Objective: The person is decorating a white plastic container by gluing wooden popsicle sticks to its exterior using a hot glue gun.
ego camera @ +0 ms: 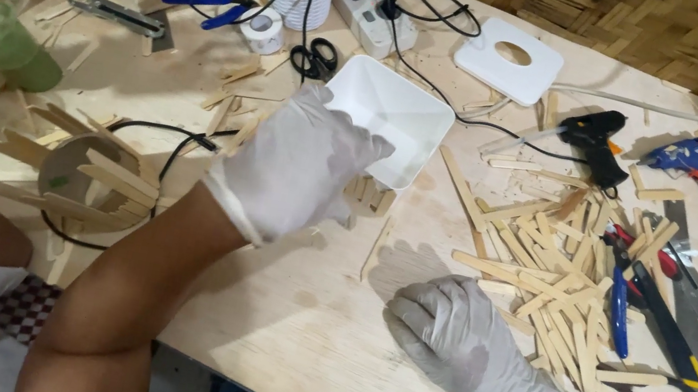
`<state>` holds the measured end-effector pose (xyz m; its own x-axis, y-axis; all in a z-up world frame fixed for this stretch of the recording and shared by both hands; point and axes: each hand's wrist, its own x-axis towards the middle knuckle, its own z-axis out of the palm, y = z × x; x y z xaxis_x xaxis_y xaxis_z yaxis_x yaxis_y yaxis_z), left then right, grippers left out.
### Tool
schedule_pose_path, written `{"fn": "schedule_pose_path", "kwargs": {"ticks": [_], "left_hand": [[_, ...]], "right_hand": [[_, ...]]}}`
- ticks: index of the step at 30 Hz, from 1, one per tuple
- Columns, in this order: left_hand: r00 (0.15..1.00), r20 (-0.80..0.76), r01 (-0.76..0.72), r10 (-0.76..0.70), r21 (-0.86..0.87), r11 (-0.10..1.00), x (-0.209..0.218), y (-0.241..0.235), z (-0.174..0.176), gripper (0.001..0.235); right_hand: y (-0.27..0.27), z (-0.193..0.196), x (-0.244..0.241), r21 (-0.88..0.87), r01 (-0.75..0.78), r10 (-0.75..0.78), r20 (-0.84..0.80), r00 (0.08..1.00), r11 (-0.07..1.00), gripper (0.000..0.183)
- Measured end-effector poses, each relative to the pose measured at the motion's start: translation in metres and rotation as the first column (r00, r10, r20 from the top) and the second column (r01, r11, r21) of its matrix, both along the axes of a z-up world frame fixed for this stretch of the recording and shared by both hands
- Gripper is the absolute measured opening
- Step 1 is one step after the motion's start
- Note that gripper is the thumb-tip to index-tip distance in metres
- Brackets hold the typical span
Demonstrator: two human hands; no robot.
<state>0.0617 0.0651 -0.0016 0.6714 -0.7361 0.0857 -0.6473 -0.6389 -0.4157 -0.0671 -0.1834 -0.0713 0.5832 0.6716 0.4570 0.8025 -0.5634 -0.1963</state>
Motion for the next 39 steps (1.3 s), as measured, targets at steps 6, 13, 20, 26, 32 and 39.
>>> {"fn": "schedule_pose_path", "kwargs": {"ticks": [6,13,20,26,32,39], "left_hand": [[0.946,0.049,-0.321,0.319,0.035,0.946,-0.083,0.033,0.114,0.061],[0.891,0.436,0.208,0.131,-0.646,0.735,-0.196,0.093,0.094,0.008],[0.998,0.048,0.055,-0.027,-0.903,0.426,-0.19,0.139,-0.007,0.047],[0.891,-0.117,-0.393,0.438,-0.68,0.619,-0.147,0.061,-0.087,0.051],[0.936,-0.155,-0.337,0.316,-0.656,0.676,-0.153,0.069,-0.081,0.051],[0.896,0.051,-0.077,0.44,-0.961,0.267,-0.163,0.105,-0.054,0.021]], "right_hand": [[-0.003,-0.009,0.001,-0.011,-0.018,0.019,0.049,0.999,1.0,0.011],[0.003,-0.004,0.001,-0.006,0.018,-0.018,-0.022,1.0,1.0,0.015],[-0.004,-0.031,0.003,-0.109,0.121,-0.112,0.089,0.99,0.987,0.02],[0.003,-0.022,0.005,-0.145,0.079,-0.051,0.183,0.982,0.986,0.023],[0.01,-0.016,0.028,-0.519,-0.01,0.204,0.318,0.926,0.855,0.048],[0.118,0.044,0.035,-0.394,0.016,0.136,0.354,0.926,0.919,0.038]]}}
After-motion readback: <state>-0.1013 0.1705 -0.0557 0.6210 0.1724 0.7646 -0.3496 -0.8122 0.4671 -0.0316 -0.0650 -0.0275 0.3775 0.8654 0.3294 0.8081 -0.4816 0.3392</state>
